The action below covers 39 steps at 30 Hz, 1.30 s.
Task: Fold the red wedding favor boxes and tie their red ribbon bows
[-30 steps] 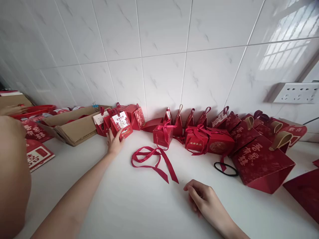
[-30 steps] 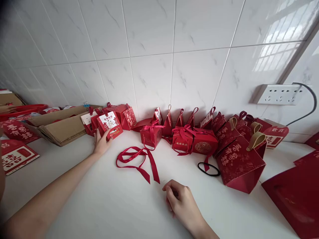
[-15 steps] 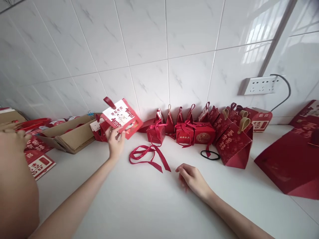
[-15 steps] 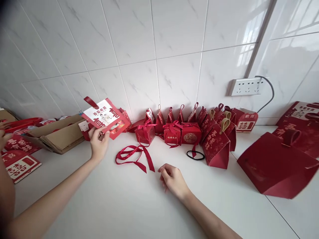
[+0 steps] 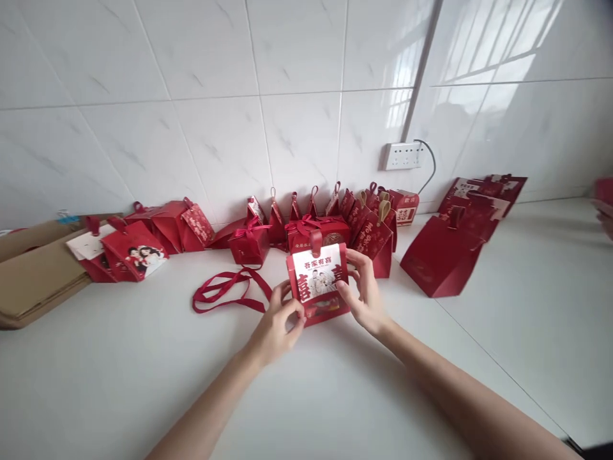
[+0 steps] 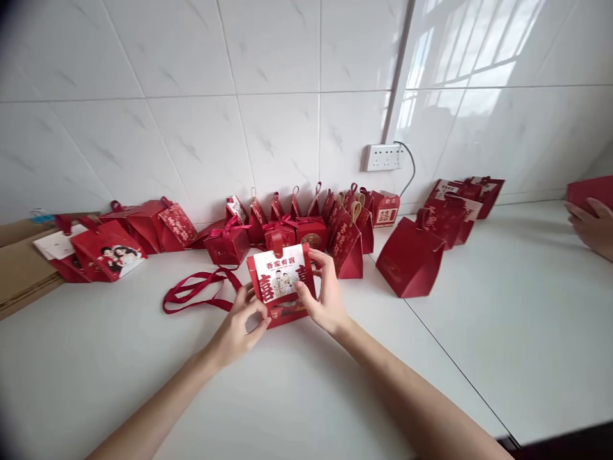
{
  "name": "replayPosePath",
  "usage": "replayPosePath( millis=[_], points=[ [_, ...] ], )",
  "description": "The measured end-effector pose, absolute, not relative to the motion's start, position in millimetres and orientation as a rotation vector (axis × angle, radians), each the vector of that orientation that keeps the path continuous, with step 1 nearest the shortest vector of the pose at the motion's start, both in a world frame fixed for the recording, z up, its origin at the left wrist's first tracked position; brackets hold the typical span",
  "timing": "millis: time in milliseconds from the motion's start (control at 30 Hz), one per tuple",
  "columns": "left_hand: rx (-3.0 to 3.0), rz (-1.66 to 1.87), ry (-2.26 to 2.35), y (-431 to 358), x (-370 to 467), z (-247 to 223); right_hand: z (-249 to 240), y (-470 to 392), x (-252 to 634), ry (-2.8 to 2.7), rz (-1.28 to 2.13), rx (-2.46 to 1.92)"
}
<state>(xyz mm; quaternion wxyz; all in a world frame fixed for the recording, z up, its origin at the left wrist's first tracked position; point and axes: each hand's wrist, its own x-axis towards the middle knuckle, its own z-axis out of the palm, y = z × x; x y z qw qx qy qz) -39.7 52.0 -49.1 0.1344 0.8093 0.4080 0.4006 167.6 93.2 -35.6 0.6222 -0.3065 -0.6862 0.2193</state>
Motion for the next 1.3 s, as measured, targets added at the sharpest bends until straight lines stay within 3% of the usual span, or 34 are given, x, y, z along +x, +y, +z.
replayPosePath(
  millis=[167,367,633,833,1300],
  points=[
    [2.157,1.144,1.119,58,-52,-42,-31,100,171,-1.607,0.531,-0.839],
    [1.626,1.532,1.076,58,-47,-34,-22,84,167,-1.801,0.414,-0.746],
    [1.764,1.515,1.200,40,-35,-15,-11,50,153,-1.790,0.424,-0.588],
    [1.729,1.383,0.937,30,-22,-12,2,42,150,-1.775,-0.092,-0.434],
    [1.781,1.365,1.063,27,-18,-18,18,47,162,-1.882,-0.357,-0.502]
  ],
)
